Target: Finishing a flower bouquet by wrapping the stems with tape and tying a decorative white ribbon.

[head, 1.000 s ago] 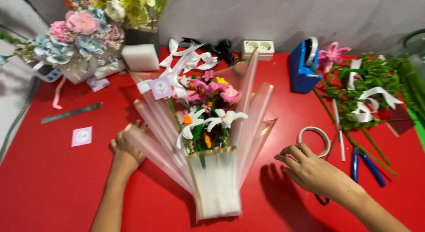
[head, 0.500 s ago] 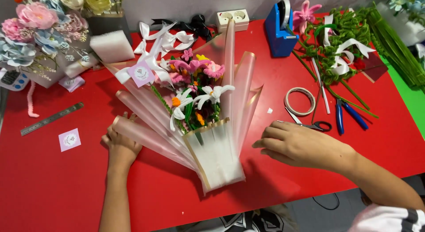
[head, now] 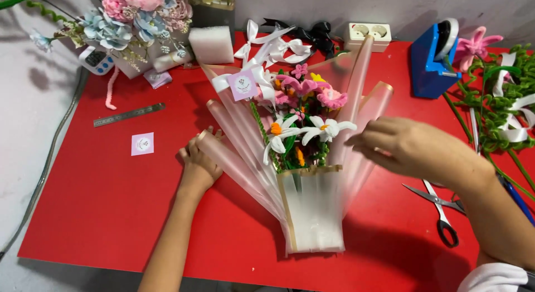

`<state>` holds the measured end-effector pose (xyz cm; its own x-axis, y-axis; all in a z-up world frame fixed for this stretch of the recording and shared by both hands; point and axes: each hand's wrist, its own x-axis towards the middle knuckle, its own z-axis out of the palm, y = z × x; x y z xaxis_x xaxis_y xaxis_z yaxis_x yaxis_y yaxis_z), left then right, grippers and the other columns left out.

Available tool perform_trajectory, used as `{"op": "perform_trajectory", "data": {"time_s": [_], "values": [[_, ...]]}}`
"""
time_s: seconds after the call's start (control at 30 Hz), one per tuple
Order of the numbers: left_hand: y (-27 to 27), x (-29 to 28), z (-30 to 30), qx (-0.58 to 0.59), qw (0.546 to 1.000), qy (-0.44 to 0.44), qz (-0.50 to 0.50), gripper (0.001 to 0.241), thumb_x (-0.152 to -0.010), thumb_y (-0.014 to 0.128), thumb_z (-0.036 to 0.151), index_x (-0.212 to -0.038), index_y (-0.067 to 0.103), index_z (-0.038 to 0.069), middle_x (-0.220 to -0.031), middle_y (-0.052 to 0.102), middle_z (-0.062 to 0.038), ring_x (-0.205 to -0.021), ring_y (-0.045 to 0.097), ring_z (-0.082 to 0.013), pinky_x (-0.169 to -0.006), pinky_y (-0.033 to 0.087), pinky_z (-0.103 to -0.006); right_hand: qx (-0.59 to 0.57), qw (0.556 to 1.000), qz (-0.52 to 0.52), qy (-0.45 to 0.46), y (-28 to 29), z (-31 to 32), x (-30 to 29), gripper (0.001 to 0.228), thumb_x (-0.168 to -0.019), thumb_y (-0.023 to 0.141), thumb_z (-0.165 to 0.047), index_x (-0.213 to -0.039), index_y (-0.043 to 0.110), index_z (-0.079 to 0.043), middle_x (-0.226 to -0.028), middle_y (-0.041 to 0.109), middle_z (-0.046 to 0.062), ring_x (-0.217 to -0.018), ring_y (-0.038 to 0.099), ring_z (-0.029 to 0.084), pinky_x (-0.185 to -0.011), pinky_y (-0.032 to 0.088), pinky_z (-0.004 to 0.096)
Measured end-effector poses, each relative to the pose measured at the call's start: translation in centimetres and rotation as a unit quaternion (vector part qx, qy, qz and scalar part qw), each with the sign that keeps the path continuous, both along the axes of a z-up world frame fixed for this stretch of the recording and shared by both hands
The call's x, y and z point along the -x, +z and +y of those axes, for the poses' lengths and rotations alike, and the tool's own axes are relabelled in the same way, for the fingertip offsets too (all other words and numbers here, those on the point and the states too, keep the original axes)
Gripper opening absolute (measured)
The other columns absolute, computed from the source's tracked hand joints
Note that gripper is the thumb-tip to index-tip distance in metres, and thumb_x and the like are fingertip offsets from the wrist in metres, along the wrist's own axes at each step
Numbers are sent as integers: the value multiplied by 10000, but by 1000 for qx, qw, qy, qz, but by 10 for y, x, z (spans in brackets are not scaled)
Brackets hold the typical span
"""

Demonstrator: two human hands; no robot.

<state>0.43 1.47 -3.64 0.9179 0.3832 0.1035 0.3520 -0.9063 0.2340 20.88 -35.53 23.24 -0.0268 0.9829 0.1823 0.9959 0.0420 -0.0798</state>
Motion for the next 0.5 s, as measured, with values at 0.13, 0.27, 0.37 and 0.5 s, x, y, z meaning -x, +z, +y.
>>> {"op": "perform_trajectory", "data": {"time_s": [0.13, 0.27, 0.37, 0.5], "values": [[32, 1, -2, 105, 993, 19, 41, 572, -927, 431, 347, -1499, 438, 318, -1654, 245, -79, -1390, 271, -408, -1056, 209, -666, 8, 996, 50, -74, 1, 8, -48, 247, -986, 597, -179, -1177, 700, -60, -1140, 683, 85, -869, 716, 237, -834, 551, 399], [38, 0, 15, 120, 992, -12, 44, 608, -910, 526, 304, -1509, 424, 277, -1584, 313, -40, -1269, 319, -355, -1058, 270, -545, 104, 973, 37, -202, -7, 21, -73, 286, -1003, 556, -268, -1211, 724, -168, -1141, 717, 31, -842, 724, 245, -795, 557, 415], [38, -10, 25, 98, 994, -32, 28, 592, -902, 547, 381, -1467, 470, 218, -1506, 387, -27, -1170, 376, -331, -1023, 311, -498, 138, 965, 11, -224, -14, 40, -92, 314, -1007, 544, -335, -1234, 716, -203, -1108, 734, 43, -775, 723, 282, -779, 557, 429], [5, -11, 31, 42, 998, -49, 12, 621, -925, 499, 535, -1480, 508, 256, -1540, 357, -91, -1233, 387, -399, -1042, 252, -599, 142, 968, 10, -205, -8, 88, -118, 278, -1044, 502, -285, -1217, 664, -139, -1178, 685, 42, -770, 702, 326, -766, 530, 467]]}}
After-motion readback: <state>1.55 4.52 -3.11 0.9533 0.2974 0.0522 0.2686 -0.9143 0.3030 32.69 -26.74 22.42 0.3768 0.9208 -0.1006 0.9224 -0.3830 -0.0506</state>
